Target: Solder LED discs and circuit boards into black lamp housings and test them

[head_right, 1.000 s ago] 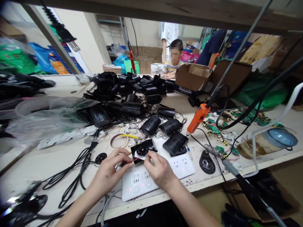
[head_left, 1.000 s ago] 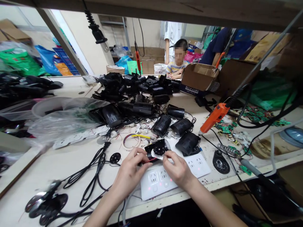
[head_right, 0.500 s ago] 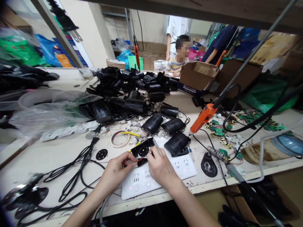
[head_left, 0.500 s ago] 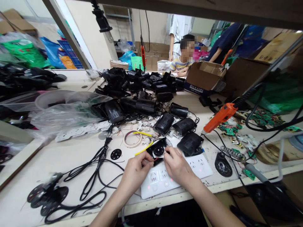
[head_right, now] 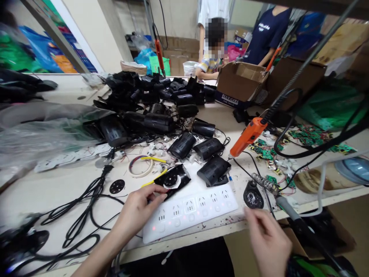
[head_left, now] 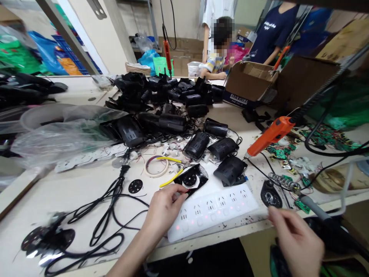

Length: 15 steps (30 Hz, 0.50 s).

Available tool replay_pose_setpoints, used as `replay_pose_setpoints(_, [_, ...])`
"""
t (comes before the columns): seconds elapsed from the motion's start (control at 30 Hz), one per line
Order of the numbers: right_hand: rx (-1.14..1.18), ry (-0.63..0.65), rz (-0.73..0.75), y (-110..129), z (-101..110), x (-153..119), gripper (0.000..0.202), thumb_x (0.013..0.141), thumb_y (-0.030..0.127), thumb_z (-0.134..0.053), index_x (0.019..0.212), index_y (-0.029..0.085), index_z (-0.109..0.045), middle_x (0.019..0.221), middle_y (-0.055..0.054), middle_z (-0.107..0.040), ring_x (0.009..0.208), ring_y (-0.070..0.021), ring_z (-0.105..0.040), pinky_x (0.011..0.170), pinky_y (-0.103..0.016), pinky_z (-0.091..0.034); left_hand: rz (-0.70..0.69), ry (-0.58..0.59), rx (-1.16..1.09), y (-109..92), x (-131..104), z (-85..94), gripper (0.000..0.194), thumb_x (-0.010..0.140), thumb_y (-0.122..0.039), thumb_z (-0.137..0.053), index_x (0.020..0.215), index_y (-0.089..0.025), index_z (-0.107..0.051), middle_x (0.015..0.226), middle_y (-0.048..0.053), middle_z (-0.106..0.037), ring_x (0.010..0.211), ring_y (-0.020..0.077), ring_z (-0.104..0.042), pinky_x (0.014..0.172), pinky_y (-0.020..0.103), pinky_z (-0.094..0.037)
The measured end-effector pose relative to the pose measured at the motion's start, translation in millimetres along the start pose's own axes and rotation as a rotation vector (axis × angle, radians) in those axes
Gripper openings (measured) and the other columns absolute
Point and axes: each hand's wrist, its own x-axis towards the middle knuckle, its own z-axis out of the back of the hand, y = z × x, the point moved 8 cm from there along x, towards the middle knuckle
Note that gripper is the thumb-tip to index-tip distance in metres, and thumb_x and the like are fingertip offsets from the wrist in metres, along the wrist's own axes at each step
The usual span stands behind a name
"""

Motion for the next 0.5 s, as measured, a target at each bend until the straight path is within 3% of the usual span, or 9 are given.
replay_pose_setpoints(0.07, [-0.038, -0.107, -0.378, -54.6, 30.7, -4.7, 0.041, 0.073, 0.058, -0.069, 0.073, 0.017, -0.067, 0.060, -0.007, -0.068, 0.056, -0.0239, -0.065, 0.056, -0.035, -0.051, -0.006, -0.016, 0.031, 0.2, -0.7, 0.3, 0.029, 0.079, -0.038, -0.052, 0.088, -0.023, -0.075, 0.065, 0.001, -0.068, 0.054, 0.0176, -0.054, 0.059, 0.028, -0.041])
replay_pose_setpoints(0.1, [-0.021, -0.141, -0.498, -72.4, 41.9, -6.7, 0.042, 0.067, 0.059, -0.072, 0.071, 0.018, -0.065, 0.058, -0.008, -0.067, 0.054, -0.0249, -0.064, 0.053, -0.036, -0.051, -0.010, -0.022, 0.037, 0.1, -1.0, 0.2, 0.030, 0.080, -0.039, -0.052, 0.089, -0.023, -0.075, 0.066, 0.001, -0.068, 0.053, 0.0174, -0.053, 0.058, 0.028, -0.040])
replay_pose_setpoints(0.17, [0.082, -0.196, -0.591, -88.2, 56.2, -3.6, 0.044, 0.057, 0.057, -0.079, 0.073, 0.020, -0.063, 0.058, -0.007, -0.066, 0.051, -0.0249, -0.064, 0.050, -0.037, -0.051, -0.014, -0.035, 0.044, 0.1, -1.3, 0.3, 0.030, 0.080, -0.039, -0.051, 0.088, -0.023, -0.075, 0.066, 0.001, -0.068, 0.051, 0.0168, -0.052, 0.056, 0.028, -0.039])
replay_pose_setpoints(0.23, [0.161, -0.229, -0.585, -85.1, 61.4, 5.8, 0.055, 0.051, 0.054, -0.083, 0.092, 0.022, -0.065, 0.061, -0.005, -0.066, 0.051, -0.0245, -0.064, 0.049, -0.037, -0.051, -0.011, -0.044, 0.050, -0.1, -1.1, 0.5, 0.029, 0.079, -0.039, -0.051, 0.085, -0.022, -0.074, 0.065, 0.001, -0.067, 0.050, 0.0162, -0.050, 0.055, 0.028, -0.038])
replay_pose_setpoints(0.33, [0.122, -0.200, -0.508, -62.1, 56.2, 21.7, 0.086, 0.054, 0.056, -0.079, 0.131, 0.025, -0.056, 0.067, -0.004, -0.066, 0.054, -0.0258, -0.065, 0.054, -0.040, -0.054, 0.004, -0.054, 0.053, -0.3, -0.2, 1.0, 0.027, 0.078, -0.039, -0.052, 0.081, -0.023, -0.074, 0.061, 0.000, -0.065, 0.048, 0.0158, -0.049, 0.054, 0.028, -0.038])
replay_pose_setpoints(0.4, [0.021, -0.147, -0.438, -46.4, 49.5, 28.3, 0.083, 0.062, 0.061, -0.071, 0.133, 0.021, -0.057, 0.072, -0.007, -0.067, 0.058, -0.0268, -0.066, 0.059, -0.043, -0.055, 0.013, -0.068, 0.041, -0.7, 0.4, 2.0, 0.026, 0.077, -0.039, -0.054, 0.080, -0.022, -0.073, 0.060, 0.000, -0.064, 0.049, 0.0161, -0.050, 0.054, 0.027, -0.038])
replay_pose_setpoints(0.5, [-0.073, -0.130, -0.360, -39.7, 49.9, 27.3, 0.067, 0.073, 0.064, -0.062, 0.120, 0.017, -0.068, 0.073, -0.011, -0.068, 0.062, -0.0283, -0.065, 0.063, -0.045, -0.055, 0.013, -0.096, 0.008, -2.8, 0.9, 4.1, 0.023, 0.075, -0.038, -0.057, 0.077, -0.022, -0.073, 0.059, -0.001, -0.063, 0.051, 0.0164, -0.053, 0.053, 0.026, -0.038])
